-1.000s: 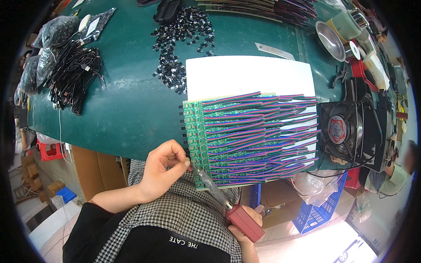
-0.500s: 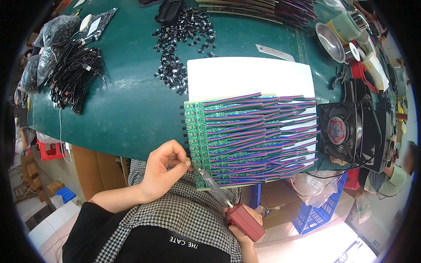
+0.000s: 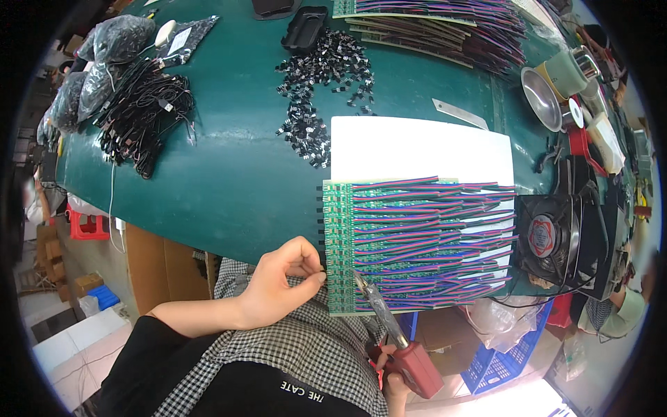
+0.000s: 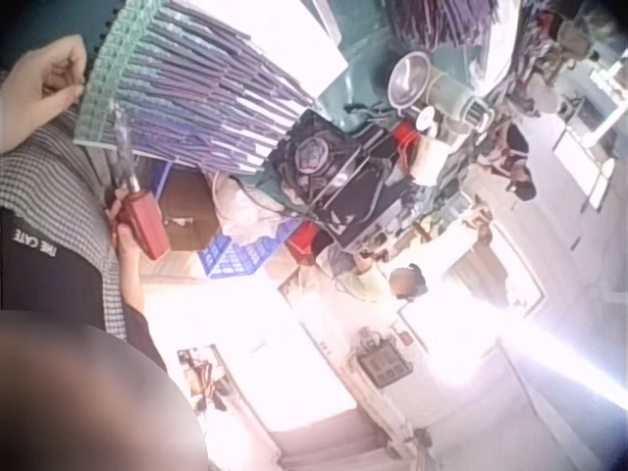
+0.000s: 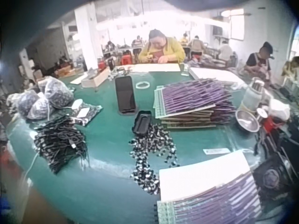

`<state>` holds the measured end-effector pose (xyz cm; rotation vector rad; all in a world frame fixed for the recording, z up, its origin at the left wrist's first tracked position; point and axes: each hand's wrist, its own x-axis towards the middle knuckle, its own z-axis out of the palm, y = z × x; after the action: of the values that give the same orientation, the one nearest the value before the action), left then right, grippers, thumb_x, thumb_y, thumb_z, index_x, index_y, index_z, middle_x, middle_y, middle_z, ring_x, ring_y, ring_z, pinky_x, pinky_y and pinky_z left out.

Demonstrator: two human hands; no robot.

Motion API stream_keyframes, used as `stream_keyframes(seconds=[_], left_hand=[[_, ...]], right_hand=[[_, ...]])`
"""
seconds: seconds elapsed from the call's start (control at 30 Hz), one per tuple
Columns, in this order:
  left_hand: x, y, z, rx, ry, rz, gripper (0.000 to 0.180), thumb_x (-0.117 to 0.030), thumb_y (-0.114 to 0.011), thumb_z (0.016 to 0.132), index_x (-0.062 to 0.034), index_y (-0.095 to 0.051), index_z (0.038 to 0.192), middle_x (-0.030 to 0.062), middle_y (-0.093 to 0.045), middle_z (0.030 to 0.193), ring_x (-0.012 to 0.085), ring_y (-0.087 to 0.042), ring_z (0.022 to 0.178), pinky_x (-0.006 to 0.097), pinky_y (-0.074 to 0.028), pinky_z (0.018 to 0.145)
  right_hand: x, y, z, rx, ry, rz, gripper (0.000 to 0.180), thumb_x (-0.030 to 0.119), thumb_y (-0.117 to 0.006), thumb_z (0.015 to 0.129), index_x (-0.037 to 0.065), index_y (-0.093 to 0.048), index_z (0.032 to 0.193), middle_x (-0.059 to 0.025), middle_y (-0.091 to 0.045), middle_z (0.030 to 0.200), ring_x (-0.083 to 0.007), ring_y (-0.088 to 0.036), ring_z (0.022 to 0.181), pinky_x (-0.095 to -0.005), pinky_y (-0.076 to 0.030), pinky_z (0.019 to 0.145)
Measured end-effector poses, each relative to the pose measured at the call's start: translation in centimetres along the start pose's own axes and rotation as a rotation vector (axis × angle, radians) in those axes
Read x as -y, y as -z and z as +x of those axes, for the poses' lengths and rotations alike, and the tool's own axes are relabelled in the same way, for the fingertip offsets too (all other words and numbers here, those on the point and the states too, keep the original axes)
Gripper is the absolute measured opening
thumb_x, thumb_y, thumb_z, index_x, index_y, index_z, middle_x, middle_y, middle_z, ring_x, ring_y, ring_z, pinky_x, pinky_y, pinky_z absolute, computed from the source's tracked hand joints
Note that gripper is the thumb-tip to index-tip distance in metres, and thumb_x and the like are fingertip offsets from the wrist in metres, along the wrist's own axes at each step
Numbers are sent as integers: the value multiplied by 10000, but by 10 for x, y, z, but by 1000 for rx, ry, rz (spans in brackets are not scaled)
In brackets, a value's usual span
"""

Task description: The person solders insulated wires to a row of small circuit board strips using a soldering iron and solder wire.

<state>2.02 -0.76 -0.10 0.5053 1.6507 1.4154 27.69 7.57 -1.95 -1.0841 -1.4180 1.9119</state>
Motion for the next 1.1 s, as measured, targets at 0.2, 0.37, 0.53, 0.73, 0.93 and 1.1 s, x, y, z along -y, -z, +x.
stream_keyframes(seconds=[0.2, 0.37, 0.53, 0.73, 0.93, 1.1], left_hand=[[-17, 58, 56, -405, -261, 470, 168, 7, -611, 806, -6, -547, 961, 52, -605, 837, 106, -595, 711, 251, -484, 651], [-18, 99, 102, -488, -329, 731, 251, -13, -653, 771, -8, -578, 1010, 60, -563, 798, 149, -525, 626, 281, -453, 618], [-15, 109, 114, -449, -454, 969, 142, -31, -648, 780, -3, -602, 912, 79, -558, 769, 159, -573, 646, 293, -449, 607], [-23, 112, 93, -398, -281, 461, 93, -56, -609, 847, 26, -593, 889, 66, -637, 770, 126, -599, 644, 247, -485, 610], [-11, 87, 43, -122, 118, -284, 107, -85, -598, 871, 15, -615, 906, 84, -655, 779, 117, -627, 650, 226, -520, 612], [-4, 60, 16, 6, 284, -398, 76, -41, -574, 872, 19, -610, 903, 109, -661, 807, 141, -648, 693, 242, -530, 637]], right_hand=[[-2, 2, -1, 11, -5, 16, 742, 551, -714, 705, -75, -496, 1038, -126, -576, 903, -166, -502, 508, -260, -362, 443], [-4, 0, 1, 29, -11, 45, 736, 527, -725, 708, -70, -481, 1062, -143, -577, 916, -173, -502, 507, -264, -377, 443], [-6, 2, -2, 8, -3, 34, 768, 528, -733, 701, -69, -459, 1097, -152, -575, 943, -181, -504, 504, -270, -385, 437], [-10, 3, -2, -3, 14, 52, 775, 550, -735, 689, -70, -475, 1075, -142, -582, 918, -170, -499, 493, -266, -371, 431], [0, 1, -3, 77, -35, 67, 645, 437, -710, 738, -72, -531, 1093, -96, -581, 906, -159, -526, 611, -269, -386, 556], [-5, 5, -6, 73, -4, 106, 642, 420, -717, 727, -71, -530, 1097, -104, -582, 907, -158, -528, 617, -266, -396, 567]])
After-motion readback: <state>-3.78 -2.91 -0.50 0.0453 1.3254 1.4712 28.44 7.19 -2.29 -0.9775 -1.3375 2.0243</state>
